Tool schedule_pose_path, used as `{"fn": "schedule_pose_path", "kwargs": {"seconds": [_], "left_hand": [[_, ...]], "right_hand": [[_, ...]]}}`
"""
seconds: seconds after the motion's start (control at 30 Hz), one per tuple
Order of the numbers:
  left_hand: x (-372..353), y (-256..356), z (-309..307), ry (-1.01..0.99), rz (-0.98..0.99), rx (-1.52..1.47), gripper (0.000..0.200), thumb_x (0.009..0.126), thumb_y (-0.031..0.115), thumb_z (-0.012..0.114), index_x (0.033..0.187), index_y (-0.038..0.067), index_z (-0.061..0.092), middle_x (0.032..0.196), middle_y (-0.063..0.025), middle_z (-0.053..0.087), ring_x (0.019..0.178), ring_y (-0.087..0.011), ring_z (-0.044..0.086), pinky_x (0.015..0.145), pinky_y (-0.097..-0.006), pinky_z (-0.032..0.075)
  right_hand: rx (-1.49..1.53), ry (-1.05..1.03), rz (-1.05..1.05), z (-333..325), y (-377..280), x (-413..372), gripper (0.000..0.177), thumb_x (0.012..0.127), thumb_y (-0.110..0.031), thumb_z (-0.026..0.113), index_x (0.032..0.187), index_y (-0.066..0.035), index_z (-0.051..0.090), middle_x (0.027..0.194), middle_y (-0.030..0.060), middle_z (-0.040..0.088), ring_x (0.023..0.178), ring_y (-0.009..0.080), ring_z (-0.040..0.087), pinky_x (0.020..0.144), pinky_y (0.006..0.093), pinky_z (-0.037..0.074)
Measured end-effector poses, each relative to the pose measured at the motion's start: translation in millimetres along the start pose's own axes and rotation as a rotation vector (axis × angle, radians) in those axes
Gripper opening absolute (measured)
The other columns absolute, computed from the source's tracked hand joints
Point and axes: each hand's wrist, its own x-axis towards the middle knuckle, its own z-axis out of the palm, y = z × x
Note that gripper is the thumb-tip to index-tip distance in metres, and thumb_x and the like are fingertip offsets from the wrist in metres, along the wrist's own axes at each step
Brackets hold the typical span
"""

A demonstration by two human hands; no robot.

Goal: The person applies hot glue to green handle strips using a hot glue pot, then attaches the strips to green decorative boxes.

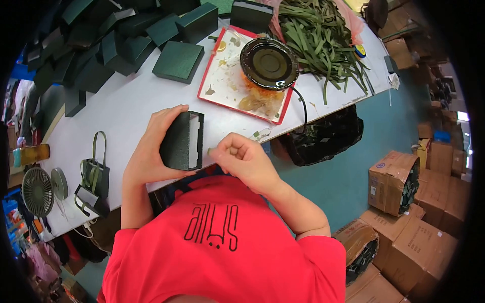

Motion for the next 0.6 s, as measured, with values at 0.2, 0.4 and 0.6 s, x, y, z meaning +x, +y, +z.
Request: {"fn": "schedule_pose_path", "kwargs": {"seconds": [0.2, 0.4, 0.6], "left_hand": [[2, -2, 2, -0.014, 0.052, -0.034, 0.112, 0.048, 0.021, 0.092, 0.146, 0.005, 0.040, 0.142, -0.0118, 0.050, 0.128, -0.0348, 0.045, 0.108, -0.0424, 0.037], [2, -3, 3, -0.030, 0.069, -0.059, 0.114, 0.047, 0.019, 0.092, 0.147, 0.005, 0.039, 0.143, -0.0112, 0.050, 0.128, -0.0337, 0.046, 0.109, -0.0416, 0.036], [4, 3, 2, -0.078, 0.082, -0.016, 0.100, 0.055, 0.021, 0.090, 0.143, 0.007, 0.044, 0.138, -0.0128, 0.052, 0.125, -0.0371, 0.047, 0.105, -0.0453, 0.038]], "right_hand": [[-0.080, -0.049, 0.076, 14, 4, 7, 0.018, 0.095, -0.018, 0.068, 0.088, -0.005, 0.057, 0.073, -0.0047, 0.057, 0.064, 0.0005, 0.047, 0.055, 0.0190, 0.035], [-0.173, -0.060, 0.097, 13, 3, 8, 0.021, 0.096, -0.020, 0.068, 0.086, -0.004, 0.057, 0.070, -0.0057, 0.055, 0.061, 0.0005, 0.045, 0.054, 0.0195, 0.035], [-0.333, -0.086, 0.100, 6, 11, 13, 0.026, 0.094, -0.020, 0.066, 0.076, -0.003, 0.056, 0.064, -0.0026, 0.056, 0.059, 0.0031, 0.049, 0.053, 0.0222, 0.038]]}}
